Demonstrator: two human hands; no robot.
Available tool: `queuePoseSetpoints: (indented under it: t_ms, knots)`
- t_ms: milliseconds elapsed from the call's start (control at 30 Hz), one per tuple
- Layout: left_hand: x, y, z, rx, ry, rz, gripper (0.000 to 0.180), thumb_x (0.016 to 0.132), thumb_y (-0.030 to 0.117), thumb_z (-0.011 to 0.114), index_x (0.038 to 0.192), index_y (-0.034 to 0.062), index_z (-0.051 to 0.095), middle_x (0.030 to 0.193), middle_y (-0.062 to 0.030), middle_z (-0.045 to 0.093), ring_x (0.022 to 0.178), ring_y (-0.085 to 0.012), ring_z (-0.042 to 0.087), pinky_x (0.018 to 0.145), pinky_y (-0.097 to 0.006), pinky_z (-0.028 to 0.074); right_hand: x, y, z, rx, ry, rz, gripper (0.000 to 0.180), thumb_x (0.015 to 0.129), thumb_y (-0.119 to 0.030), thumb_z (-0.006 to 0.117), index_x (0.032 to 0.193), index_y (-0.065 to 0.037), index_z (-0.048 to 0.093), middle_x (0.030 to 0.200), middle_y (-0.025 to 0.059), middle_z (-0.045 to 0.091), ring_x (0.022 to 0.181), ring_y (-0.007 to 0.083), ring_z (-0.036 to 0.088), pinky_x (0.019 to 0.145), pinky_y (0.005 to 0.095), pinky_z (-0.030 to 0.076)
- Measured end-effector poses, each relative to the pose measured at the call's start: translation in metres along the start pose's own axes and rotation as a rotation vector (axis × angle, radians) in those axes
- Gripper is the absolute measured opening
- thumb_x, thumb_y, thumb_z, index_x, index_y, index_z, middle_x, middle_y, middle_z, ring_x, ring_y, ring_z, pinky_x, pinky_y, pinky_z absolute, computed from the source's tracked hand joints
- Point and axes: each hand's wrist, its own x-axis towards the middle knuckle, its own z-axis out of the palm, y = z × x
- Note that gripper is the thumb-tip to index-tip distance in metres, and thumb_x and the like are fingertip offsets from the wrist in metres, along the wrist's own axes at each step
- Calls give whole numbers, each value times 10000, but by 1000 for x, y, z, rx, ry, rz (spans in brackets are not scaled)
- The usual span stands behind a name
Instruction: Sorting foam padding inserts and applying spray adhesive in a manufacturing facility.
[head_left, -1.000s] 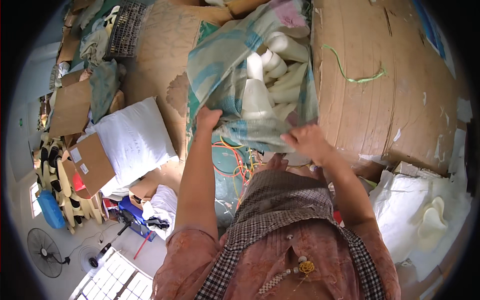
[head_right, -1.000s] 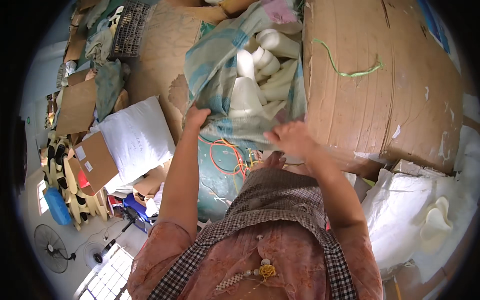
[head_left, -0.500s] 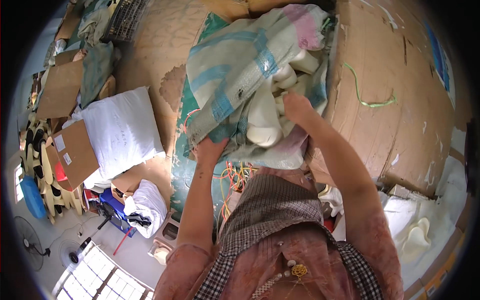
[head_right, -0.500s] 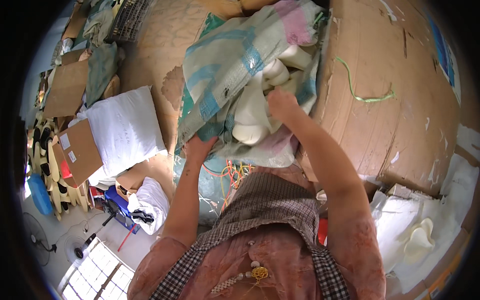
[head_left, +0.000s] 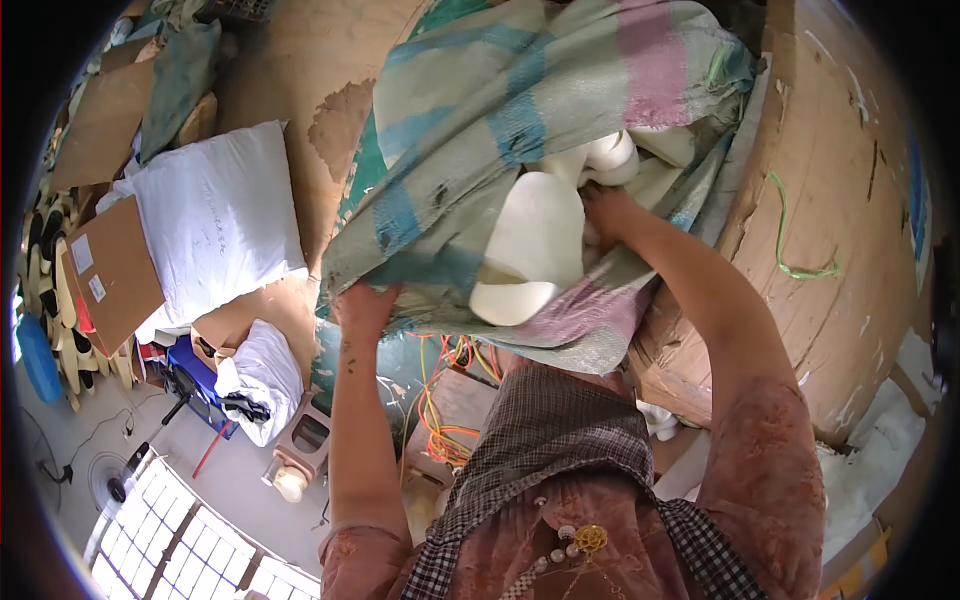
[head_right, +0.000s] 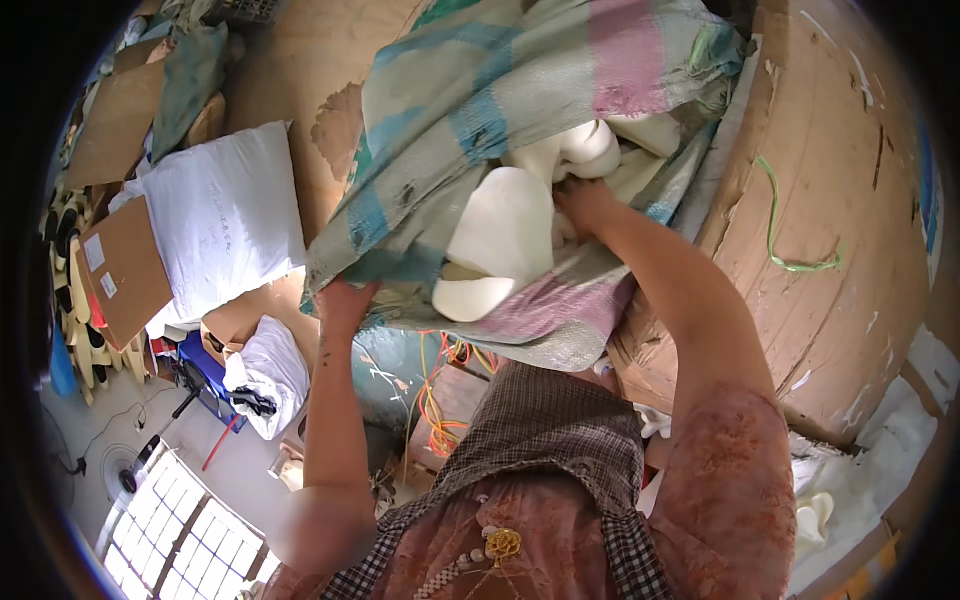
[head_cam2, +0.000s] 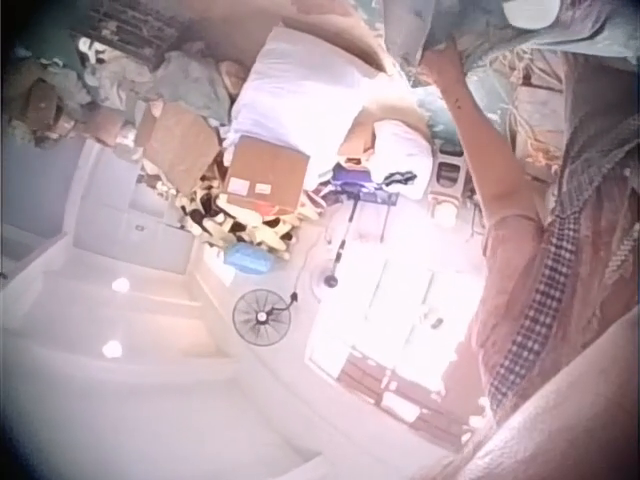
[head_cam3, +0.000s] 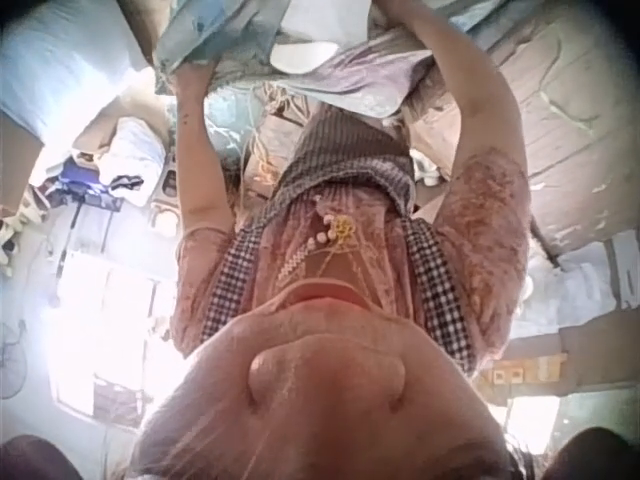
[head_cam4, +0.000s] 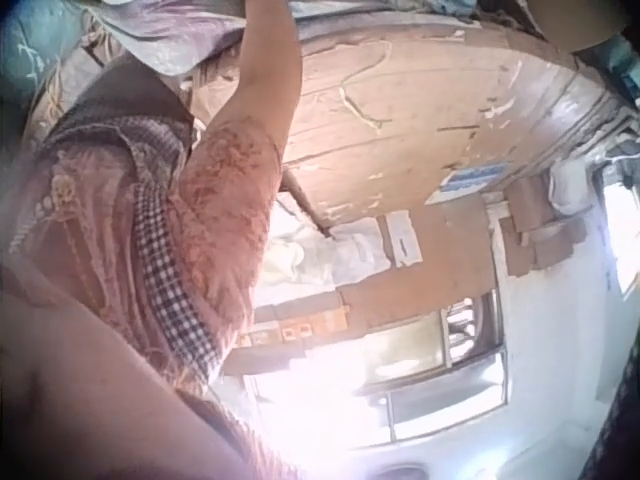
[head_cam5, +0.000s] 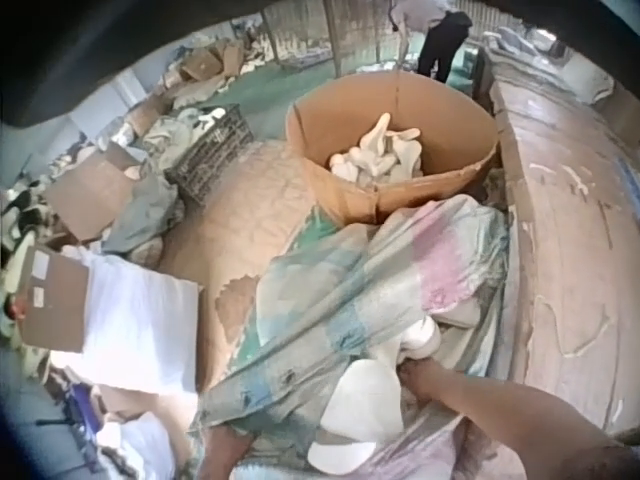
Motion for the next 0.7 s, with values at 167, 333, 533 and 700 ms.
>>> queuePoseSetpoints:
  t_ms: [167, 333, 533, 700]
  knots:
    - [7, -38, 11, 80, 73, -65, 793, 622, 431, 715, 1267, 71, 426, 1263, -186, 451, 1174, -356, 407, 982, -420, 318, 15, -1, 2, -76, -72, -62, 806, 553, -356, 737, 1267, -146, 428, 1327, 157, 381, 1253, 332, 316, 983, 483, 290]
    - [0, -76, 27, 37, 132, -59, 811, 581, 375, 760, 1252, 60, 433, 1252, -190, 457, 1163, -361, 415, 982, -422, 319, 10, -19, -14, 138, -97, -108, 660, 625, -341, 696, 1227, -202, 465, 1260, 95, 442, 1213, 308, 363, 892, 573, 319]
    - [-28, -146, 54, 150, 169, -100, 911, 562, 469, 757, 1271, 26, 395, 1264, -234, 426, 1173, -394, 389, 978, -449, 321, 9, -68, -20, -3, 252, -315, 780, 436, -386, 797, 1095, -104, 491, 1115, 104, 513, 1097, 295, 464, 812, 566, 359]
    - [-37, -104, 43, 180, 26, -186, 859, 630, 315, 732, 1336, 75, 306, 1358, -167, 336, 1283, -325, 258, 1041, -493, 160, 17, -81, -31, 168, 117, -181, 689, 476, -272, 742, 1076, -83, 460, 1058, 142, 516, 1055, 324, 461, 857, 509, 353]
